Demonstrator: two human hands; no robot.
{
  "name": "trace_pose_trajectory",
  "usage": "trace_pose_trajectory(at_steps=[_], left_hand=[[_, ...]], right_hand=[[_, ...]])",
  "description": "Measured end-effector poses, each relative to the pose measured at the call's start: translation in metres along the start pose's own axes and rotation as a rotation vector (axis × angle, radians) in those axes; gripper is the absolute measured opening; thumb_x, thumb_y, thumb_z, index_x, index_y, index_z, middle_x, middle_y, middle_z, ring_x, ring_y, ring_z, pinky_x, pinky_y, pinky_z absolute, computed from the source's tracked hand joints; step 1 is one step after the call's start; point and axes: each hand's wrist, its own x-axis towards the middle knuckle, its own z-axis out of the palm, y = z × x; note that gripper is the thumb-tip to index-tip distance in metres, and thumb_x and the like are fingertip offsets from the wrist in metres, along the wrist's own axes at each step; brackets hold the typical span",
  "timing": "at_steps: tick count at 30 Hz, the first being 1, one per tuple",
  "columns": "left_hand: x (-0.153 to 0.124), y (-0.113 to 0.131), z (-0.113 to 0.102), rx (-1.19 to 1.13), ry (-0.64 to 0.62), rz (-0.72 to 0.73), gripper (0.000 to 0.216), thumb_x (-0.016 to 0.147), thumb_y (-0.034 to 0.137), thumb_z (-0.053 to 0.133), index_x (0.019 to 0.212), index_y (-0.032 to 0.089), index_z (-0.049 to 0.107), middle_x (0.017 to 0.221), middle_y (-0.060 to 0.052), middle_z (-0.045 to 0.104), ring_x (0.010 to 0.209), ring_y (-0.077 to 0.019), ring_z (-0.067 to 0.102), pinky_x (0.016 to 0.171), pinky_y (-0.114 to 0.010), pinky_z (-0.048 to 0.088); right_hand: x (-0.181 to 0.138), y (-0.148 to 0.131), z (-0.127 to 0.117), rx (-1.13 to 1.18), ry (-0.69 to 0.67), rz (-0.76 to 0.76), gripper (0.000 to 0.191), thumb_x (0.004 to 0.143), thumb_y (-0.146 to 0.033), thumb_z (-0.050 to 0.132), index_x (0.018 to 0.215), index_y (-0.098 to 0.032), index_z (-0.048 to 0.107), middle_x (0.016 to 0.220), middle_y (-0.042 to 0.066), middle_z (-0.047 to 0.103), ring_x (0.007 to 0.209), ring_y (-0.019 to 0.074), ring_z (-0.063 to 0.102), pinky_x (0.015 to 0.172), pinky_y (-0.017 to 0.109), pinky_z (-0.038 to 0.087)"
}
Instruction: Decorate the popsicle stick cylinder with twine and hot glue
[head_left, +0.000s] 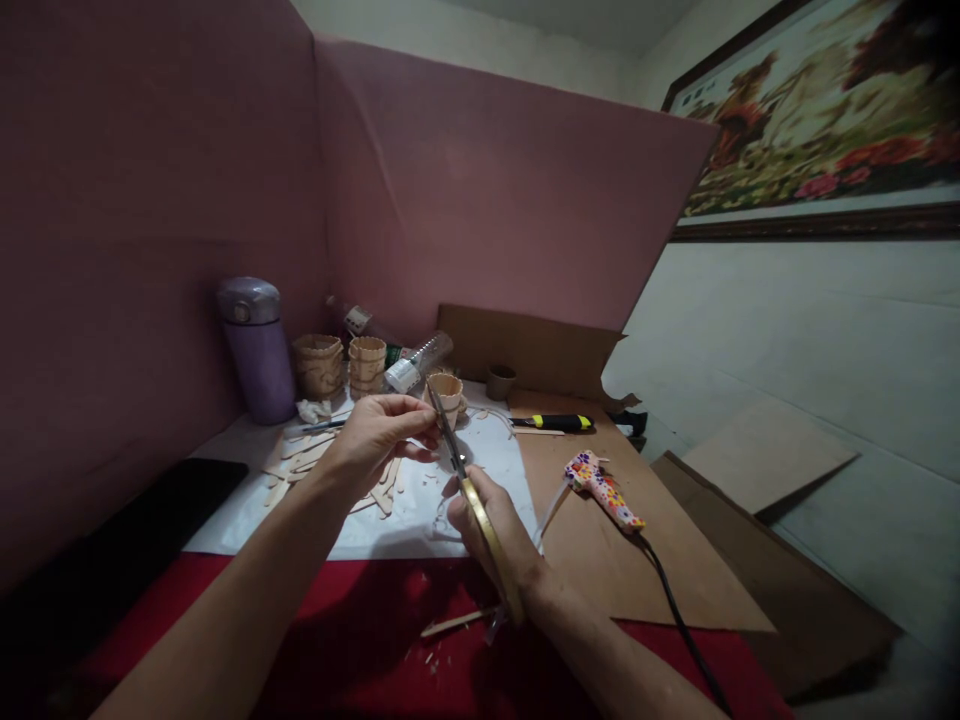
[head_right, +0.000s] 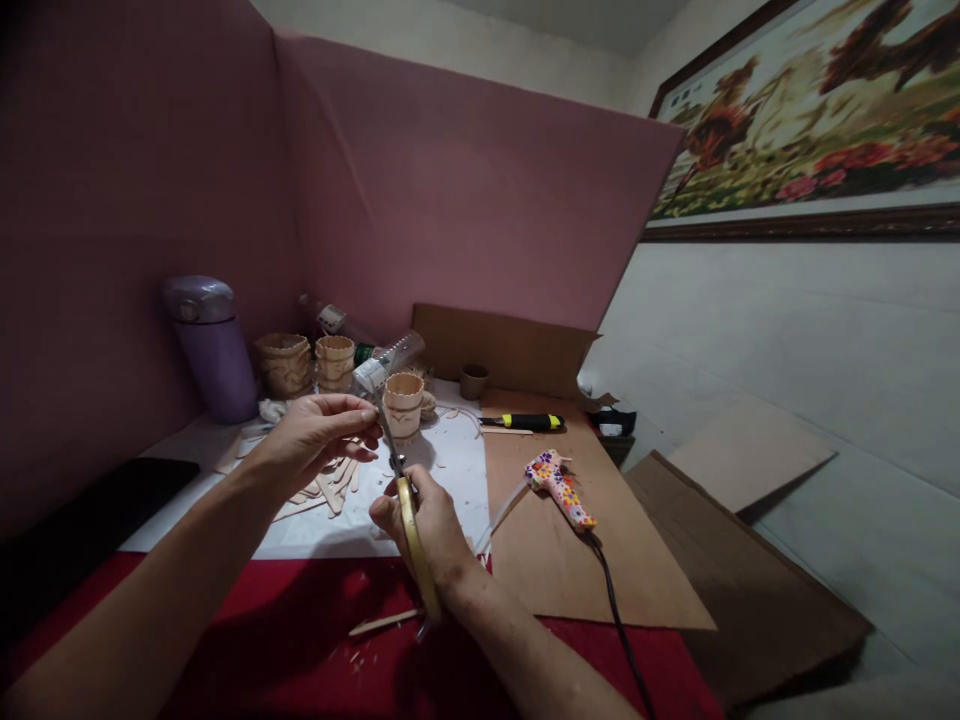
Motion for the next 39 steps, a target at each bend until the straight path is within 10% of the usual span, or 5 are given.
trace_pose_trajectory(at_steps=[39], left_hand=[[0.0, -0.005, 0.013, -0.041, 0.081, 0.079, 0.018, 0.059, 0.023, 0.075, 0.06, 0.011, 0.062, 0.051, -0.003, 0.064, 0.045, -0.0126, 0.059, 0.046, -0.025, 0.053]], right_hand=[[0.0, 0.004, 0.005, -0.049, 0.032, -0.003, 0.049, 0.072, -0.066, 0.06, 0.073, -0.019, 0.044, 0.064, -0.004, 0.044, 0.058, 0.0104, 0.04, 0.053, 0.022, 0.034]])
